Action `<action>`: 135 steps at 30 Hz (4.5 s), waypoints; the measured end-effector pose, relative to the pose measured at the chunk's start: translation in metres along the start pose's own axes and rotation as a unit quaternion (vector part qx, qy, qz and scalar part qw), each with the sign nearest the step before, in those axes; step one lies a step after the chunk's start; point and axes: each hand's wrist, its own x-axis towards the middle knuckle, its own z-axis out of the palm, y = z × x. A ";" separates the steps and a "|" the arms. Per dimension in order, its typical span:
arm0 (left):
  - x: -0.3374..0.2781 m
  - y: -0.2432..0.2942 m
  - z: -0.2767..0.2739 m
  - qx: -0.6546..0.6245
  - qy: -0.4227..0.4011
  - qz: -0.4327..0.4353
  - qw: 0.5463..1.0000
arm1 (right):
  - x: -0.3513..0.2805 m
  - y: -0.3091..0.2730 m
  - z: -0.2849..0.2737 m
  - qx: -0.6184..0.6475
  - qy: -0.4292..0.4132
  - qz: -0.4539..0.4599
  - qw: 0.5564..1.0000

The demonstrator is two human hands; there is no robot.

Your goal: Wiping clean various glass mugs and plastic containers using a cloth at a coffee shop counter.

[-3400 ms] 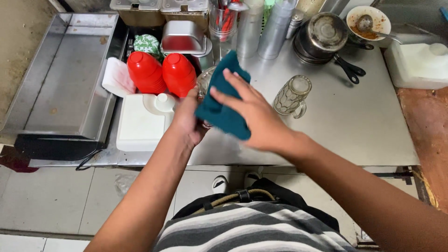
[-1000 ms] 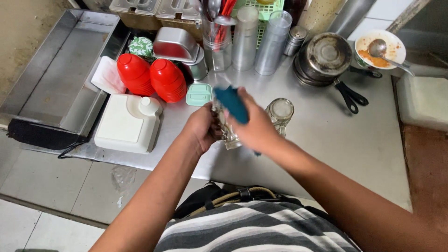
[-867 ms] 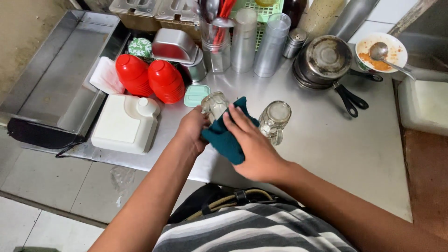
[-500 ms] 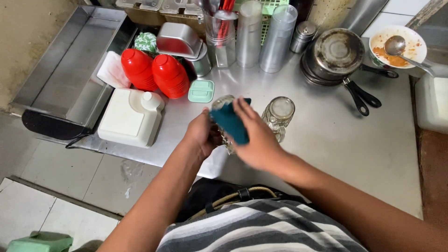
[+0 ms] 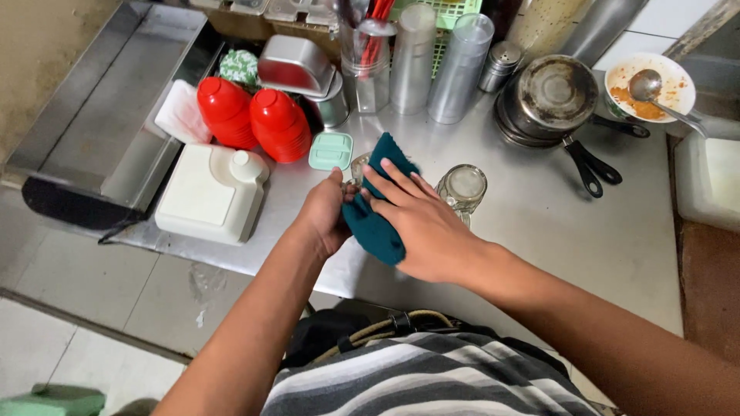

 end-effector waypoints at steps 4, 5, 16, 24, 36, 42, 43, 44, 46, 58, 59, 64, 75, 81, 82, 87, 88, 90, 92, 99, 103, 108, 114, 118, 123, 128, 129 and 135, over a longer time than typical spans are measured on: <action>-0.034 0.016 0.032 0.031 -0.007 0.018 0.999 | 0.011 0.005 -0.001 -0.009 0.010 -0.008 1.000; -0.035 0.018 0.032 0.062 -0.011 0.017 0.998 | 0.017 0.006 0.001 -0.002 0.035 0.030 0.999; -0.009 0.050 -0.006 0.023 -0.088 0.068 0.994 | 0.029 -0.007 0.020 0.036 0.030 -0.031 0.998; -0.016 0.080 -0.013 0.117 -0.040 0.031 0.992 | 0.073 -0.054 0.021 0.460 0.210 0.396 0.766; 0.001 0.081 -0.028 0.138 0.029 0.021 0.990 | 0.098 -0.031 0.033 0.362 0.136 0.403 0.830; -0.003 0.098 -0.027 0.107 0.081 0.069 0.989 | 0.063 -0.050 0.043 -0.018 0.287 0.011 0.958; -0.007 0.091 -0.024 0.108 0.082 0.068 0.988 | 0.072 -0.045 0.040 -0.016 0.287 0.012 0.958; -0.010 0.085 -0.021 0.136 0.064 0.081 0.985 | 0.082 -0.039 0.035 0.177 0.231 0.156 0.944; -0.016 0.076 -0.017 0.160 0.051 0.094 0.981 | 0.096 -0.021 0.038 0.361 0.152 0.286 0.874; 0.021 0.037 -0.031 -0.028 0.004 0.021 0.999 | 0.063 -0.028 0.025 -0.019 0.384 -0.054 0.921; 0.033 0.038 -0.033 -0.077 0.000 0.027 0.997 | 0.069 -0.018 0.028 0.152 0.337 0.141 0.918; 0.030 0.035 -0.030 -0.208 0.024 0.075 0.975 | 0.071 -0.026 0.035 0.428 0.306 0.332 0.783; -0.016 0.022 -0.002 -0.295 0.037 0.144 0.944 | 0.045 -0.015 0.025 0.439 0.258 0.300 0.807; -0.002 -0.021 0.004 -0.208 -0.010 0.197 0.958 | 0.044 0.005 -0.008 0.718 0.119 0.377 0.572; 0.001 -0.019 0.003 -0.208 -0.009 0.198 0.958 | 0.044 0.014 -0.005 0.719 0.117 0.377 0.572; -0.060 0.019 0.033 -0.016 0.058 0.163 0.985 | 0.040 0.042 0.006 0.769 0.173 0.342 0.512; -0.066 0.022 0.033 -0.014 0.056 0.163 0.985 | 0.040 0.044 0.004 0.769 0.175 0.341 0.511; -0.078 0.026 0.034 0.187 0.060 0.299 0.934 | 0.039 0.048 -0.002 0.742 0.208 0.339 0.540; -0.083 0.021 0.036 0.219 0.021 0.355 0.908 | 0.038 0.043 -0.008 0.725 0.207 0.350 0.556; -0.052 0.007 0.028 0.041 -0.039 0.230 0.972 | 0.018 0.007 -0.007 0.401 0.309 0.352 0.788; -0.062 0.022 0.019 0.040 -0.087 0.016 0.995 | 0.006 0.019 -0.003 0.306 0.257 0.244 0.884; -0.096 0.038 0.031 0.252 -0.215 -0.018 0.944 | 0.020 0.040 -0.012 0.464 0.230 0.279 0.809; -0.073 0.026 0.015 0.172 -0.290 0.003 0.942 | 0.026 0.036 -0.008 0.516 0.298 0.169 0.785; -0.075 0.019 0.016 0.060 -0.331 -0.015 0.942 | 0.027 0.023 -0.025 0.721 0.308 0.258 0.564; -0.069 0.022 0.032 0.035 -0.302 -0.006 0.953 | 0.005 0.014 -0.020 0.361 0.348 0.239 0.831; -0.072 0.031 0.040 -0.059 -0.259 0.033 0.963 | -0.008 -0.030 -0.047 0.136 0.282 -0.115 0.943; -0.072 0.032 0.041 -0.080 -0.266 0.043 0.960 | -0.011 -0.034 -0.047 0.154 0.260 -0.141 0.943; -0.072 0.019 0.049 0.028 -0.228 0.036 0.973 | 0.021 -0.017 -0.033 0.246 0.328 0.082 0.909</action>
